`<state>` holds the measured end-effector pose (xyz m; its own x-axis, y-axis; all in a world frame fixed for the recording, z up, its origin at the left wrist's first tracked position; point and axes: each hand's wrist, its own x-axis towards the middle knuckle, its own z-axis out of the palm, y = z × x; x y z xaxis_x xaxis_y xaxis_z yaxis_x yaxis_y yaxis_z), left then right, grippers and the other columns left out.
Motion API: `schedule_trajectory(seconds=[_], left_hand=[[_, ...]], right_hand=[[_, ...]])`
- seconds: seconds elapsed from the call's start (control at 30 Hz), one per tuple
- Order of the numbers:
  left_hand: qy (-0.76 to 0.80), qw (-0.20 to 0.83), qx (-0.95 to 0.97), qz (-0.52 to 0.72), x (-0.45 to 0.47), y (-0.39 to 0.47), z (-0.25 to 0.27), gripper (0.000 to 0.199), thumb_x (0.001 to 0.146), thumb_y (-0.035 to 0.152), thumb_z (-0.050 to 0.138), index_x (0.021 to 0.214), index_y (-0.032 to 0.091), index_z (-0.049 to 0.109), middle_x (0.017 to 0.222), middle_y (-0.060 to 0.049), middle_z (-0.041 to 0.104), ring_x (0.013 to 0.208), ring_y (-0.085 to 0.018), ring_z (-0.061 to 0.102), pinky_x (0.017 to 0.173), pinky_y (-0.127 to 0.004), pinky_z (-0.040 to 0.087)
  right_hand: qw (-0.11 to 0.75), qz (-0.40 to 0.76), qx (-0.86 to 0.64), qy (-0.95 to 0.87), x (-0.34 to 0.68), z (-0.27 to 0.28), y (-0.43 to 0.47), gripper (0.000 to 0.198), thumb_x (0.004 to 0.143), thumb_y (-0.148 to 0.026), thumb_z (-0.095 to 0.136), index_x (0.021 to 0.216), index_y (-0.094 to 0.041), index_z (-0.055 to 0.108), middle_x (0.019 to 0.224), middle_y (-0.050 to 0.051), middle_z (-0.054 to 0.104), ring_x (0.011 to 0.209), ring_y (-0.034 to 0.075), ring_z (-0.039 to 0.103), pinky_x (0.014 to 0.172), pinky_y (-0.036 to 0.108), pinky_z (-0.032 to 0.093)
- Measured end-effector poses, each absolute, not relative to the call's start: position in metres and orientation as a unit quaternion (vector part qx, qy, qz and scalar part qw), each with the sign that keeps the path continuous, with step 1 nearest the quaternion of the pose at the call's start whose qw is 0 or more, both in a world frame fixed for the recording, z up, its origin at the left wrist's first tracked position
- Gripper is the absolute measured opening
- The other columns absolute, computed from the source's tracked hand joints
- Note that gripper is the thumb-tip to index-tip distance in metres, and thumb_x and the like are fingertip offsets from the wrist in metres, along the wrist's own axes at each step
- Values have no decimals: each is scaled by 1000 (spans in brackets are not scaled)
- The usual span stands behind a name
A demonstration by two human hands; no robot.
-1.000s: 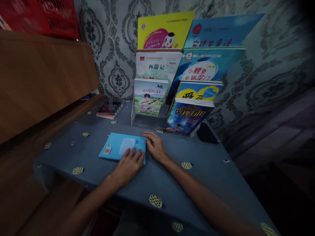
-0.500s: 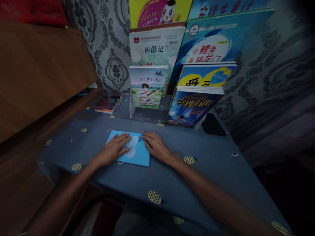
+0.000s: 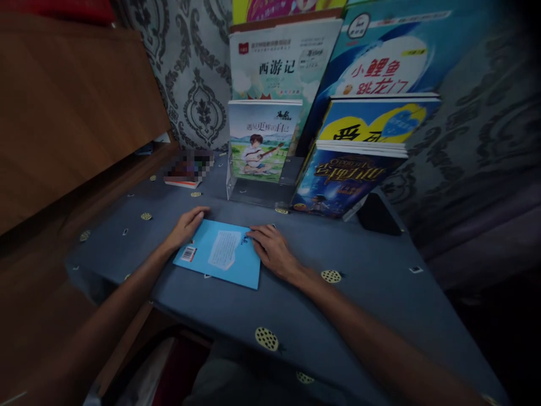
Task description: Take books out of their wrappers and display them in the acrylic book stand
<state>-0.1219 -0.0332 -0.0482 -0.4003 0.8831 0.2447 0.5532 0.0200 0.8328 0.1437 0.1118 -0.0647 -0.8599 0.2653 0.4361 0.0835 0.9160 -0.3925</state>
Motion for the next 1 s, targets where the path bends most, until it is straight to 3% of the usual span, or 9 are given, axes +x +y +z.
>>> schedule_trajectory(seconds=[0.13, 0.27, 0.4, 0.6, 0.83, 1.0], left_hand=[[616, 269, 423, 607, -135, -19, -51, 57, 81, 68, 68, 103, 17, 73, 109, -12, 76, 108, -29, 71, 104, -43, 50], [561, 336, 379, 655, -137, -10, -53, 54, 78, 65, 73, 100, 15, 74, 106, -13, 77, 105, -27, 72, 100, -41, 52], [524, 391, 352, 670, -139, -9, -53, 48, 85, 59, 70, 101, 13, 73, 105, -15, 78, 102, -25, 73, 96, -39, 54], [506, 416, 319, 684, -140, -11, -49, 42, 96, 52, 60, 102, 12, 72, 104, -15, 78, 97, -22, 74, 92, -36, 55], [502, 417, 330, 682, -136, -13, -47, 47, 96, 57, 57, 104, 12, 71, 106, -15, 78, 100, -23, 74, 99, -40, 51], [498, 430, 312, 685, -138, -13, -45, 52, 96, 62, 52, 105, 14, 71, 107, -14, 78, 104, -25, 73, 103, -43, 50]], right_hand=[[258, 178, -89, -945, 147, -62, 109, 35, 102, -21, 40, 119, -18, 71, 106, 13, 72, 99, 28, 63, 95, 49, 50], [268, 126, -99, -950, 150, -53, 104, 30, 102, -23, 44, 114, -17, 71, 97, 12, 72, 93, 28, 63, 89, 48, 50], [278, 114, -6, -954, 136, -36, 89, 28, 102, -22, 47, 122, -18, 67, 111, 13, 74, 104, 28, 63, 90, 47, 49], [115, 178, 216, -953, 87, -19, 35, 36, 104, -17, 42, 137, -19, 58, 138, 10, 66, 137, 23, 51, 110, 44, 44], [25, 179, 238, -954, 55, -24, 10, 43, 107, -34, 45, 147, -21, 50, 154, 9, 53, 150, 23, 39, 126, 51, 24], [27, 197, 204, -959, 45, -24, 25, 47, 108, -38, 41, 150, -18, 47, 162, 13, 41, 151, 21, 36, 126, 50, 26]])
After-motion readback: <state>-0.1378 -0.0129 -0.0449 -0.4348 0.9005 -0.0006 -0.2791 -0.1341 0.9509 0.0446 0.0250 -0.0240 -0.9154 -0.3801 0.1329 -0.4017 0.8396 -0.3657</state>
